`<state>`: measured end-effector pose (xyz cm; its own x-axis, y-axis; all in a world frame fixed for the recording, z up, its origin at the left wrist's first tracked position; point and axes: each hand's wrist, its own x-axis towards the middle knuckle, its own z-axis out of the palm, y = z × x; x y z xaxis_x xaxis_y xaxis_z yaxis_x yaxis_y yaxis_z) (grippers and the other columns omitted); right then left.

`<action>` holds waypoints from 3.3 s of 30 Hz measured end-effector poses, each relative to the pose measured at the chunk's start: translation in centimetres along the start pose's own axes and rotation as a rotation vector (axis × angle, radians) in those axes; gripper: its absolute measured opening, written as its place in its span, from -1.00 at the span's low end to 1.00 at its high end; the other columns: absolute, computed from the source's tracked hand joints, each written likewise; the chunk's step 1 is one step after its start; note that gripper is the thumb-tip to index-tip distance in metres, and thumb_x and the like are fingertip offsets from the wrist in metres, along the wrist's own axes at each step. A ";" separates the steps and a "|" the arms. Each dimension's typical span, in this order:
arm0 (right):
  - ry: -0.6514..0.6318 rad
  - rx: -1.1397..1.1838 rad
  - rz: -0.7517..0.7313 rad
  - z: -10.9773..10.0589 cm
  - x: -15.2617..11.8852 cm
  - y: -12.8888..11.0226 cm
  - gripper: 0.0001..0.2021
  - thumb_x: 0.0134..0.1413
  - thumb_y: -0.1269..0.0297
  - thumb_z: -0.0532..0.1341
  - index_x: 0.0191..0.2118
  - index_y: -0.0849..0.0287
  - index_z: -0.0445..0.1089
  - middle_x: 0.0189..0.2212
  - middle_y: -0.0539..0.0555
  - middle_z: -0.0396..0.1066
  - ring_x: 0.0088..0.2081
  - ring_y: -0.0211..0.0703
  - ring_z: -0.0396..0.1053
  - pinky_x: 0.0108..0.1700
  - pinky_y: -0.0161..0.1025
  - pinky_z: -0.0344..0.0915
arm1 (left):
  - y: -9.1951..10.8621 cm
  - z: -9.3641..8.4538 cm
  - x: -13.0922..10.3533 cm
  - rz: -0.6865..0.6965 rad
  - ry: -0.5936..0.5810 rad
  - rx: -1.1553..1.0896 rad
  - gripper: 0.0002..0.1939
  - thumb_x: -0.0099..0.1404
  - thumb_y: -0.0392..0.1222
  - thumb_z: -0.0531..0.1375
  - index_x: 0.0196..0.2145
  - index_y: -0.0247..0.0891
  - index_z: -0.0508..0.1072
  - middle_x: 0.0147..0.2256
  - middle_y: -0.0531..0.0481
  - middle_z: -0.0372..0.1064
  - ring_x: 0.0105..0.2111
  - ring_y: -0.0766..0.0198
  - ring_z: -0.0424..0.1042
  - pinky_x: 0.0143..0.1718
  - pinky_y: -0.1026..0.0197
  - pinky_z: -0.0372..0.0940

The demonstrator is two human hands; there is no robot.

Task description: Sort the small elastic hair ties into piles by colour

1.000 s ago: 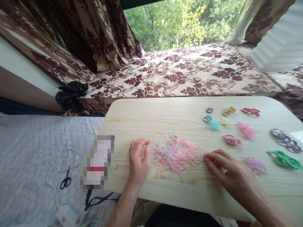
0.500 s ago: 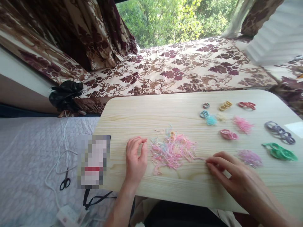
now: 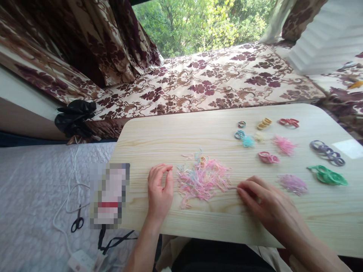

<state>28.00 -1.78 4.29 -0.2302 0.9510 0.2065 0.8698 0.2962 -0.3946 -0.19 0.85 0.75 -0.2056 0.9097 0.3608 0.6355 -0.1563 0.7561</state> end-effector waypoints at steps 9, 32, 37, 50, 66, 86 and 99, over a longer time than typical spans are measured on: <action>0.036 -0.013 -0.007 0.0 -1.1 0.1 -0.70 0.33 0.18 0.00 -0.40 0.07 0.36 -0.45 -0.02 0.40 -0.46 -0.29 0.39 -0.43 -0.32 0.21 | -0.1 0.0 0.0 0.008 0.000 -0.007 -0.83 0.37 -0.17 0.11 -0.24 -0.19 0.50 -0.20 -0.06 0.49 -0.06 0.15 0.41 0.08 0.05 0.28; 0.181 -0.074 0.202 -3.6 -4.6 2.1 -0.69 0.30 0.06 0.02 -0.26 0.05 0.45 -0.27 0.05 0.52 -0.35 -0.15 0.50 -0.33 -0.25 0.37 | -0.7 0.1 0.0 0.011 -0.004 0.026 -0.81 0.35 -0.09 0.13 -0.25 -0.19 0.51 -0.20 -0.07 0.49 -0.08 0.12 0.42 0.06 0.01 0.29; 0.082 0.053 0.081 -0.9 -4.0 0.2 -0.73 0.33 0.20 0.02 -0.12 0.03 0.47 -0.23 0.05 0.50 -0.27 -0.19 0.50 -0.23 -0.30 0.39 | -0.6 0.1 0.0 0.016 -0.015 0.032 -0.82 0.36 -0.12 0.12 -0.25 -0.19 0.51 -0.20 -0.06 0.50 -0.08 0.12 0.42 0.08 0.00 0.28; -0.028 -0.005 -0.127 0.3 -0.2 -0.5 -0.67 0.27 0.33 -0.03 -0.11 0.05 0.49 -0.32 0.07 0.46 -0.39 -0.22 0.41 -0.34 -0.30 0.33 | -0.1 0.1 0.1 0.003 -0.016 0.030 -0.81 0.37 -0.14 0.10 -0.27 -0.19 0.50 -0.21 -0.08 0.51 -0.07 0.12 0.43 0.11 -0.05 0.27; 0.018 -0.058 -0.023 0.2 0.8 0.0 -0.70 0.33 0.18 0.00 -0.34 0.08 0.42 -0.37 0.03 0.44 -0.41 -0.24 0.40 -0.38 -0.27 0.21 | 0.1 0.0 0.0 0.014 -0.028 0.045 -0.83 0.36 -0.17 0.10 -0.28 -0.18 0.49 -0.23 -0.06 0.51 -0.09 0.14 0.44 0.11 -0.05 0.26; -0.018 0.094 0.082 -1.7 -0.3 2.0 -0.69 0.26 0.14 0.05 -0.45 0.04 0.41 -0.49 -0.01 0.45 -0.51 -0.23 0.45 -0.52 -0.31 0.31 | -0.1 0.3 -0.1 0.036 -0.011 0.018 -0.85 0.36 -0.18 0.11 -0.27 -0.16 0.49 -0.25 -0.03 0.51 -0.12 0.14 0.45 0.07 -0.03 0.29; 0.002 -0.033 0.138 -1.3 -2.9 3.1 -0.71 0.30 0.04 0.07 -0.30 0.01 0.46 -0.32 -0.03 0.49 -0.40 -0.28 0.49 -0.44 -0.36 0.33 | -0.4 0.2 -0.1 0.021 -0.030 0.047 -0.83 0.36 -0.14 0.11 -0.27 -0.16 0.50 -0.24 -0.03 0.50 -0.11 0.13 0.44 0.09 -0.04 0.26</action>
<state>31.97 -3.76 3.59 -0.1061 0.9823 0.1541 0.9069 0.1592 -0.3902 -0.25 0.94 0.34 -0.1698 0.9176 0.3594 0.6739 -0.1580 0.7217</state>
